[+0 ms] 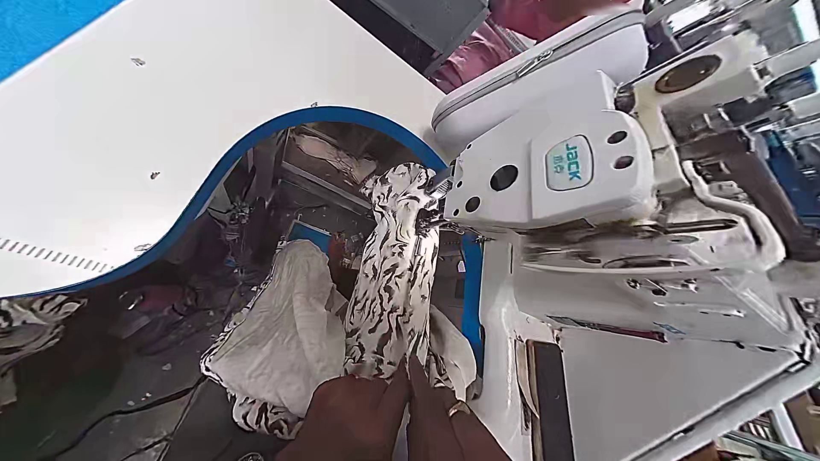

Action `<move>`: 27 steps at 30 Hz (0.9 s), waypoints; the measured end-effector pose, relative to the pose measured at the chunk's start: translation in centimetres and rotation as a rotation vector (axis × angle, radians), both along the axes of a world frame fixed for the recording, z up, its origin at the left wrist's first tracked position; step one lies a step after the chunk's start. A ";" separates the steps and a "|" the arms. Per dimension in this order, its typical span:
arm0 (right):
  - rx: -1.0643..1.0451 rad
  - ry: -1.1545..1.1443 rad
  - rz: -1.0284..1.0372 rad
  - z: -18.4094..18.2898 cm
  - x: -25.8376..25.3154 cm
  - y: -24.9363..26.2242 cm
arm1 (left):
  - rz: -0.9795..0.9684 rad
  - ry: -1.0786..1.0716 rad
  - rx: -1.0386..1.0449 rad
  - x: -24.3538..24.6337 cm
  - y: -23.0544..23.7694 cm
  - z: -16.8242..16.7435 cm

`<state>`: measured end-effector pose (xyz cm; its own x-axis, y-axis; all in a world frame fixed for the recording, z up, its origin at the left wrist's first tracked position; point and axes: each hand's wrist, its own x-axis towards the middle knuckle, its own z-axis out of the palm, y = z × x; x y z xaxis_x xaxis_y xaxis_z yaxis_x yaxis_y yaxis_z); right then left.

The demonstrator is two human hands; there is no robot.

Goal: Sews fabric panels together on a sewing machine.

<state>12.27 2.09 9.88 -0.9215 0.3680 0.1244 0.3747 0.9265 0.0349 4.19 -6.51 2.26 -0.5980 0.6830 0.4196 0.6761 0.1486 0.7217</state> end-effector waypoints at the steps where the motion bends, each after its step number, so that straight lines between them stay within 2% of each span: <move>1: 0.012 0.000 -0.001 -0.1 -0.3 0.4 | 0.004 -0.019 0.015 -0.3 0.3 -0.1; 6: 0.008 -0.008 -0.016 -0.4 -2.1 2.0 | 0.015 -0.044 0.046 -1.4 2.1 -0.7; 13: 0.012 0.142 -0.030 -2.3 -5.3 4.6 | 0.053 -0.185 0.189 -3.6 5.8 -2.5; 15: -0.081 0.125 -0.071 -2.5 -4.1 5.4 | 0.067 -0.210 0.129 -3.5 5.6 -1.8; 17: -0.227 0.001 -0.129 -1.3 -0.9 5.0 | 0.060 -0.202 0.029 -2.8 3.7 -0.9; 20: -0.338 -0.114 -0.045 0.9 0.7 4.2 | -0.098 -0.254 0.033 -2.8 2.2 -1.3; 23: -0.198 -0.148 0.116 0.7 -1.4 2.8 | -0.326 -0.489 0.065 -5.1 2.9 -1.4; 25: -0.039 -0.162 0.131 -0.3 -2.5 2.8 | -0.366 -0.628 0.114 -6.1 3.8 -2.0; 27: 0.024 -0.171 0.122 -0.9 -2.9 3.6 | -0.347 -0.747 0.203 -6.2 4.8 -2.9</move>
<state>9.35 5.67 8.99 -0.9676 0.2508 -0.0302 0.2461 0.9628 0.1113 -2.03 -1.67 -0.63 -0.5374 0.8329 0.1320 -0.0058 -0.1602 0.9871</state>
